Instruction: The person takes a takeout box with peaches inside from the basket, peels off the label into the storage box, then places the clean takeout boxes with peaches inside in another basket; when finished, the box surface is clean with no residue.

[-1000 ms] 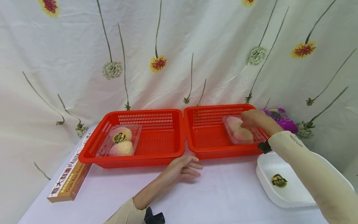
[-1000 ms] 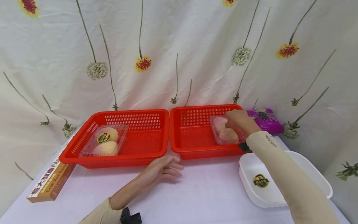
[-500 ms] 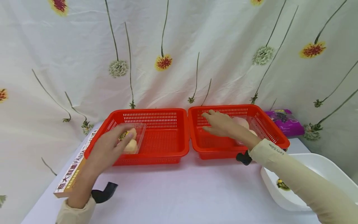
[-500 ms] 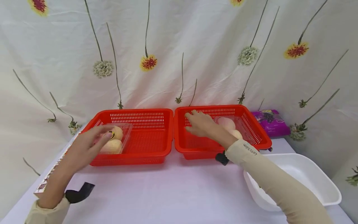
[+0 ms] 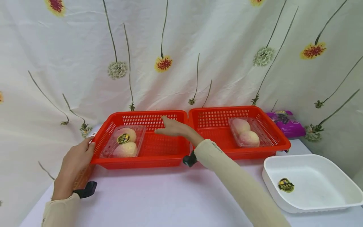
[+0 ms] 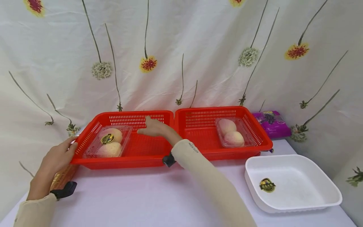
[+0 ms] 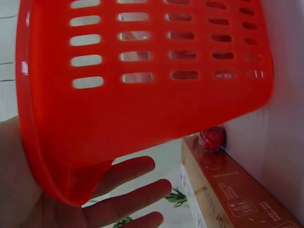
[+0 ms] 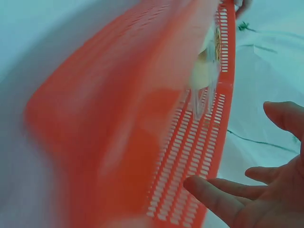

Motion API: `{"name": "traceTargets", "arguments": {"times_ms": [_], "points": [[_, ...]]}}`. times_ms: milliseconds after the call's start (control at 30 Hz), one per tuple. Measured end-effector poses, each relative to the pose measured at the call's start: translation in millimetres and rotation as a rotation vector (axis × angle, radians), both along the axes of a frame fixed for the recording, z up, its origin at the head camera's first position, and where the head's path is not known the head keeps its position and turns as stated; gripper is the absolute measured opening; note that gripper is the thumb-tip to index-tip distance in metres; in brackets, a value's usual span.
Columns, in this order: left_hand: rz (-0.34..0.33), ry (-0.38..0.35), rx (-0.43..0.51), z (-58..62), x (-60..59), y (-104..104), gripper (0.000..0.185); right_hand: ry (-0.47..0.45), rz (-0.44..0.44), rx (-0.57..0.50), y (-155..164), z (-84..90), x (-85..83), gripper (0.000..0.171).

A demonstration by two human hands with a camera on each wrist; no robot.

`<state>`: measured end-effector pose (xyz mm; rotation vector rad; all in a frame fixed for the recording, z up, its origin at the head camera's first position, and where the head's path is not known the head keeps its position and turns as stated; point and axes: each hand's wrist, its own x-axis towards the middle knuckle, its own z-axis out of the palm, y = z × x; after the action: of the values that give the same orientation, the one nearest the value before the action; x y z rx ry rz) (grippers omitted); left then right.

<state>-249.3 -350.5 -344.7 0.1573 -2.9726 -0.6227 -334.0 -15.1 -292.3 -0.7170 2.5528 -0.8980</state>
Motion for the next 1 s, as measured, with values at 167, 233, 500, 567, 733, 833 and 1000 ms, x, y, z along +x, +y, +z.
{"name": "traceTargets", "arguments": {"times_ms": [167,233,500,567,733,833,1000], "points": [[0.004,0.012,-0.001,-5.0,-1.7,-2.0,0.058,-0.211,-0.056,-0.144,-33.4,-6.8,-5.8,0.082],[0.003,0.009,0.0,-6.1,-1.4,-2.4,0.058,-0.305,-0.068,-0.211,-47.2,-10.8,-6.0,0.08],[-0.001,0.0,0.0,-7.3,-0.6,-5.9,0.06,-0.463,-0.078,-0.214,-94.2,-29.7,4.5,0.08],[-0.003,-0.003,0.004,-7.4,-0.7,-6.1,0.061,-0.496,-0.088,-0.212,-99.2,-32.7,6.5,0.085],[-0.003,-0.001,0.01,-7.4,-1.1,-5.8,0.062,-0.568,-0.124,-0.28,-99.4,-34.5,6.8,0.096],[-0.004,0.0,0.01,-7.0,-1.4,-5.6,0.062,-0.56,-0.144,-0.289,-94.3,-35.3,5.7,0.098],[-0.003,0.006,0.01,-6.2,-1.7,-4.2,0.061,-0.461,-0.171,-0.248,-82.1,-37.2,4.9,0.072]]}}
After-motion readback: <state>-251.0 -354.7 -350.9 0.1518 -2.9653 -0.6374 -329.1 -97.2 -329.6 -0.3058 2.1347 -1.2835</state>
